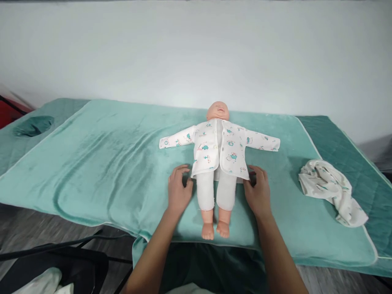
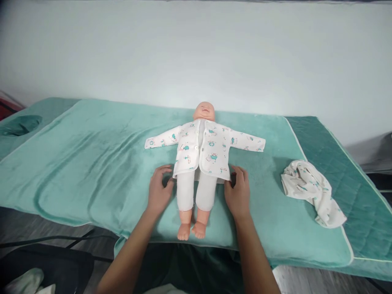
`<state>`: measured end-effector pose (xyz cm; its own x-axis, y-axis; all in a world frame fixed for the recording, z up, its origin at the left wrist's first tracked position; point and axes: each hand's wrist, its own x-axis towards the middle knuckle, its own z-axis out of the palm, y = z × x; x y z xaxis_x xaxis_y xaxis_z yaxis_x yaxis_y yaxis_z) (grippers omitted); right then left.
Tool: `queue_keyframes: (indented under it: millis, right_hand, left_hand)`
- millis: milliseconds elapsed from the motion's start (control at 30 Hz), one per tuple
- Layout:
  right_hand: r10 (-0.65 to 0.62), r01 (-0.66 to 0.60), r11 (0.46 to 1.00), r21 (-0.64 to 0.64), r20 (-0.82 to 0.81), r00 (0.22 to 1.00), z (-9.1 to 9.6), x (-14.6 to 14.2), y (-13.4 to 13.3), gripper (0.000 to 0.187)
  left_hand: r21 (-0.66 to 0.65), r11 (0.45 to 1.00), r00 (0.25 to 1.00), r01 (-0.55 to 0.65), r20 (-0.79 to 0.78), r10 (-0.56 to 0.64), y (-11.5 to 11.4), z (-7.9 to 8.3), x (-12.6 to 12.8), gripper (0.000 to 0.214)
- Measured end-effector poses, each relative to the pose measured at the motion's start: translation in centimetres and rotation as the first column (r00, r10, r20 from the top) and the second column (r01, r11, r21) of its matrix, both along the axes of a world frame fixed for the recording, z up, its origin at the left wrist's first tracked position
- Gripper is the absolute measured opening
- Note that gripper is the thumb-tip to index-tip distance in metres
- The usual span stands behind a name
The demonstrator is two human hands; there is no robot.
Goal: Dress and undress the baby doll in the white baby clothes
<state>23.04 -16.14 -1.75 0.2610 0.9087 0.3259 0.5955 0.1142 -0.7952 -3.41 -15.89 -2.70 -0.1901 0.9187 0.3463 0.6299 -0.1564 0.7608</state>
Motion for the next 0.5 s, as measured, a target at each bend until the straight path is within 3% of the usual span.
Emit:
queue_keyframes:
  millis: [67,133,233,300,367,500]
  right_hand:
    - [0.108,-0.112,0.994,-0.006,-0.219,0.97,0.0,0.5,0.1,0.047]
    - [0.166,-0.2,0.98,-0.012,-0.509,0.845,0.1,1.0,0.7,0.054]
    - [0.093,-0.226,0.973,-0.052,-0.805,0.586,0.7,1.5,3.1,0.04]
    - [0.055,-0.251,0.965,-0.08,-0.87,0.489,1.3,1.4,5.3,0.025]
    - [0.066,-0.31,0.947,-0.085,-0.892,0.447,1.9,0.9,7.5,0.019]
    - [0.038,-0.43,0.889,-0.161,-0.907,0.418,2.4,-0.6,10.2,0.026]
  left_hand:
    - [0.001,1.0,0.98,0.023,0.196,-0.023,0.3,0.1,-0.2,0.022]
    - [-0.049,0.997,0.906,0.059,0.422,-0.032,1.2,0.6,-0.2,0.021]
    - [-0.164,0.969,0.651,0.184,0.759,0.004,3.7,1.6,0.0,0.032]
    - [-0.189,0.926,0.462,0.328,0.887,0.017,5.8,2.2,0.4,0.037]
    - [-0.168,0.874,0.319,0.456,0.948,0.016,8.0,2.4,1.0,0.038]
    - [-0.176,0.835,0.149,0.521,0.982,0.114,11.4,2.4,2.4,0.041]
